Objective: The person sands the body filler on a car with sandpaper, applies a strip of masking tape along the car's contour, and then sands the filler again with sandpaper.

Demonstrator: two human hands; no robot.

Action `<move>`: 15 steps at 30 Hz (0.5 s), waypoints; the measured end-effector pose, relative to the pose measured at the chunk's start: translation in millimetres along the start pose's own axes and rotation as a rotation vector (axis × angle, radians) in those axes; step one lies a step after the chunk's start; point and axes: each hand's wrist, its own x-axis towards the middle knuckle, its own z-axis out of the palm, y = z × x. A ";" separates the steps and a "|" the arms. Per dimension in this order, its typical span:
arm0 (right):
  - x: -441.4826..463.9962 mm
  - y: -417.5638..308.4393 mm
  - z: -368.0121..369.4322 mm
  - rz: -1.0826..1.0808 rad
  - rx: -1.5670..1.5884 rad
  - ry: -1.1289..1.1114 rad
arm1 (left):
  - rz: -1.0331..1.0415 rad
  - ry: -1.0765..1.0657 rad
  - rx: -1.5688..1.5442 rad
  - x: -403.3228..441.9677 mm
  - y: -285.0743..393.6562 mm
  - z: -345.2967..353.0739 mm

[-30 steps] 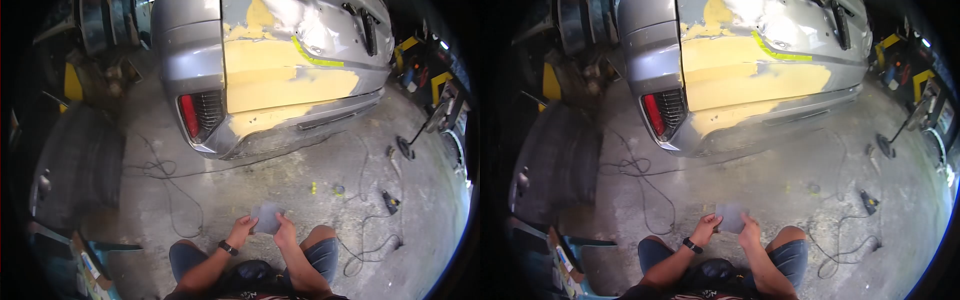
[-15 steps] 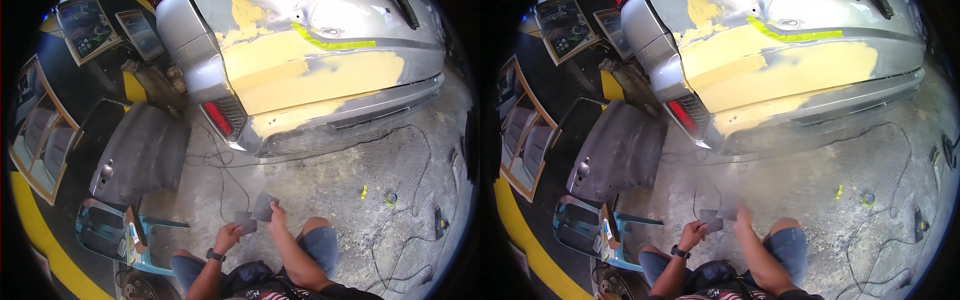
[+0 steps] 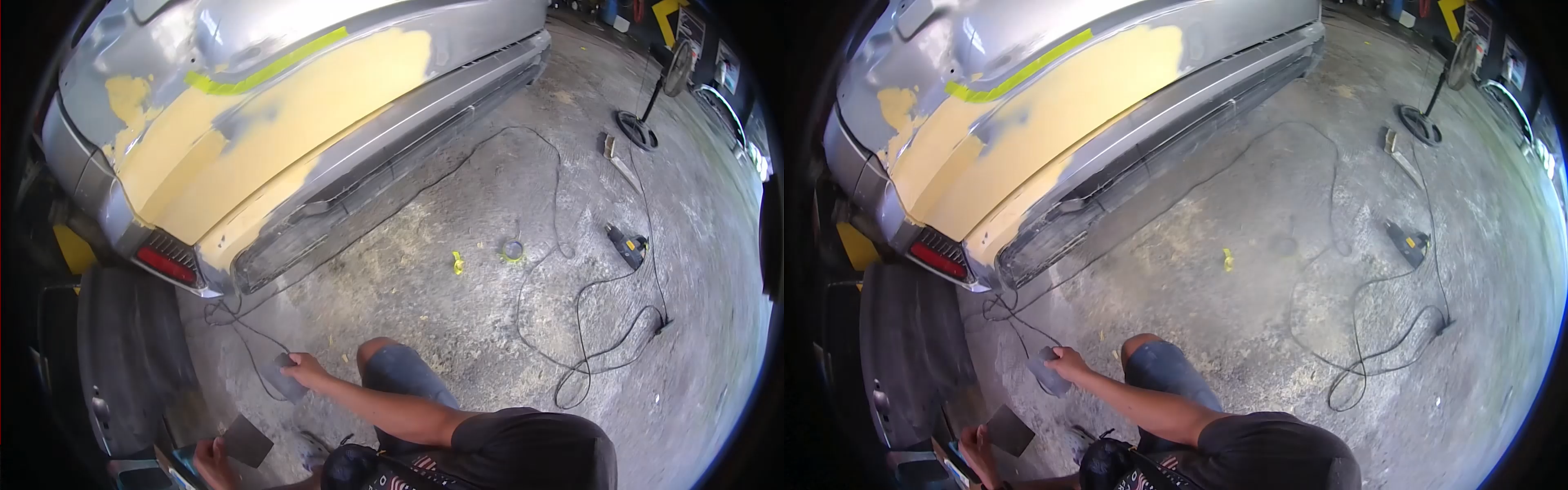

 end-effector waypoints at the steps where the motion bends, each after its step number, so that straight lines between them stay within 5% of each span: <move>1: 0.2 -5.5 -3.2 -0.010 0.007 0.011 | -0.076 0.015 -0.028 1.8 -10.9 7.3; 5: -9.7 -26.8 -24.6 0.029 0.326 -0.114 | -0.015 -0.063 -0.057 9.6 -22.4 45.5; 6: -13.0 -32.7 -26.5 0.069 0.524 -0.168 | -0.275 -0.161 -0.306 9.4 -7.1 51.3; 9: -10.0 -30.8 -34.3 0.118 0.652 -0.265 | -0.232 -0.117 -0.415 16.7 31.3 68.9; 13: -26.9 -38.8 -33.1 0.110 0.616 -0.197 | -0.108 -0.232 -0.440 39.5 46.7 93.8; 15: -27.7 -34.1 -27.7 -0.059 0.570 -0.215 | -0.107 -0.200 -0.473 46.3 42.6 114.3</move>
